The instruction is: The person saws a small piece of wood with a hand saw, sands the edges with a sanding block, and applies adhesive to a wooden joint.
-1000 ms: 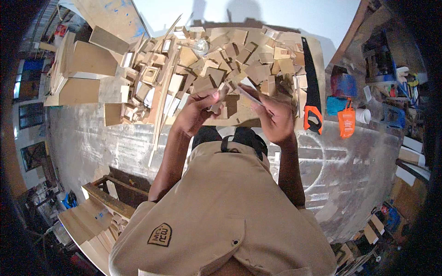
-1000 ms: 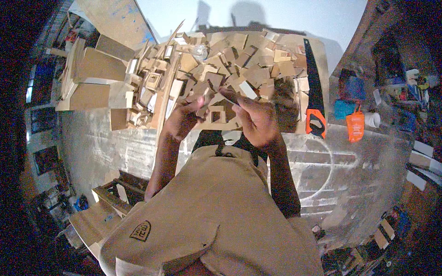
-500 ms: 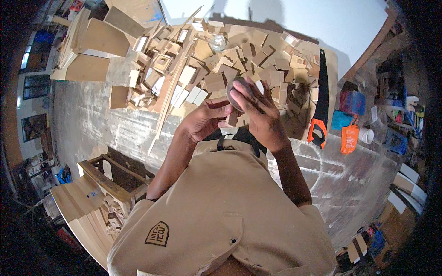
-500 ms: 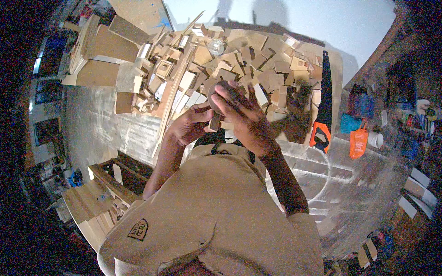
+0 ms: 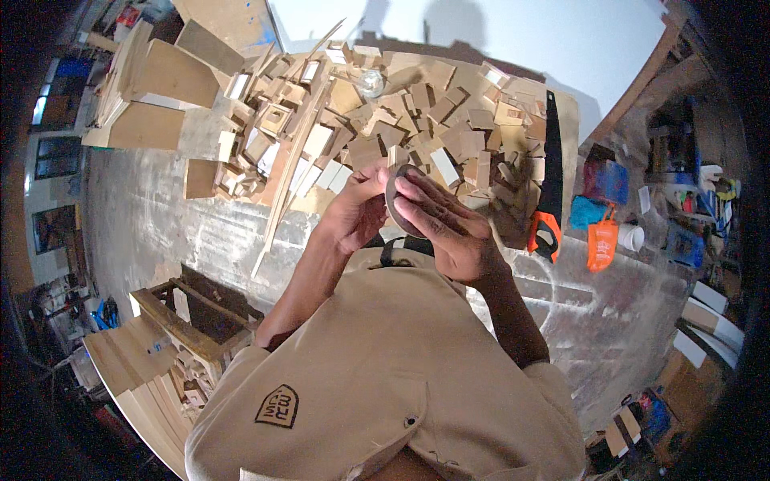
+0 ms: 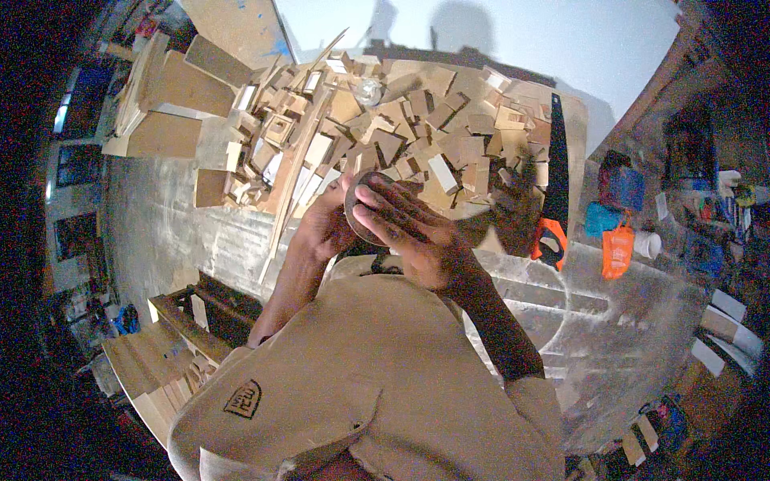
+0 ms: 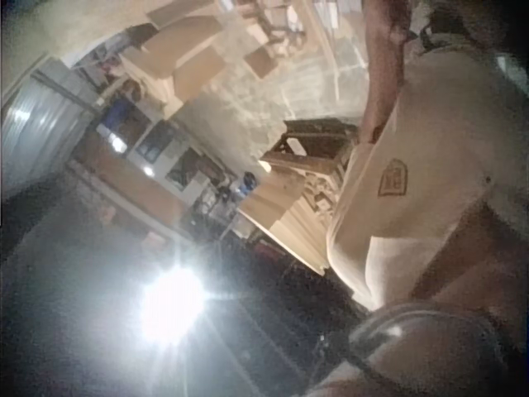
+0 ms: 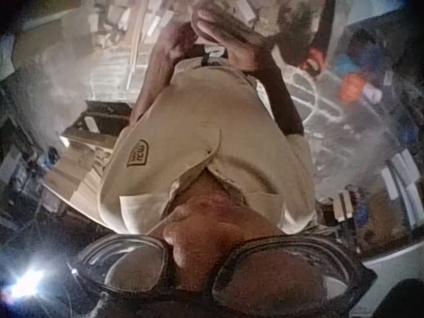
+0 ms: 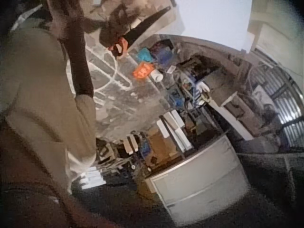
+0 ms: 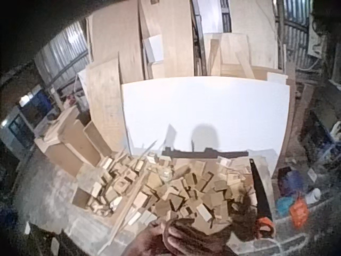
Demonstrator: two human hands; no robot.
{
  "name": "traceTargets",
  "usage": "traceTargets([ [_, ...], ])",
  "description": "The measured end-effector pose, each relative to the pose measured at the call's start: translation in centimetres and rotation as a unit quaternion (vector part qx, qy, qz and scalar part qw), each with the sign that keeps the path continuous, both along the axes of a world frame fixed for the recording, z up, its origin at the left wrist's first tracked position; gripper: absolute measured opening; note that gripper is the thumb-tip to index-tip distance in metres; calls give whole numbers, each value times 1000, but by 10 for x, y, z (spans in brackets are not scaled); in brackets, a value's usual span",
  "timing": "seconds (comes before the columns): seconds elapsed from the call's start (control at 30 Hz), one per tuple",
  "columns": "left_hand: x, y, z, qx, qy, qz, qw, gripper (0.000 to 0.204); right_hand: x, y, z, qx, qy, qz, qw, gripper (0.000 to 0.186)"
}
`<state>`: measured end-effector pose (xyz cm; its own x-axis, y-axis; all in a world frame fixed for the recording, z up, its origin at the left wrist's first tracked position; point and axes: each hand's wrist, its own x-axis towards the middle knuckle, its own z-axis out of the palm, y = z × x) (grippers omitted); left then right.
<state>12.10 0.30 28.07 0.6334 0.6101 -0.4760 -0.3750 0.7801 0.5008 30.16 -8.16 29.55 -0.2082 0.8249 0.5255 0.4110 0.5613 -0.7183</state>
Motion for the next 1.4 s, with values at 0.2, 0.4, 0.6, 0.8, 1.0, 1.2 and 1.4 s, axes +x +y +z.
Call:
traceTargets([
  [0.2,20,-2,2,221,18,97,970,20,4,-6,21,-161,56,-74,983,51],
  [0.4,26,-3,21,498,142,192,834,39,31,-21,5,-243,201,-176,932,37],
  [0.6,25,1,-6,671,218,146,693,38,2,-5,-18,-277,515,-161,795,40],
  [0.8,25,5,5,610,235,130,746,35,22,-2,-9,-214,525,-163,808,35],
  [1.0,27,7,16,643,313,101,691,24,10,2,-7,-232,342,-211,886,34],
  [1.2,24,17,11,622,378,61,683,21,10,5,6,-174,237,-232,927,31],
  [1.4,37,22,-2,755,342,55,556,22,-17,11,13,-98,34,-171,980,33],
])
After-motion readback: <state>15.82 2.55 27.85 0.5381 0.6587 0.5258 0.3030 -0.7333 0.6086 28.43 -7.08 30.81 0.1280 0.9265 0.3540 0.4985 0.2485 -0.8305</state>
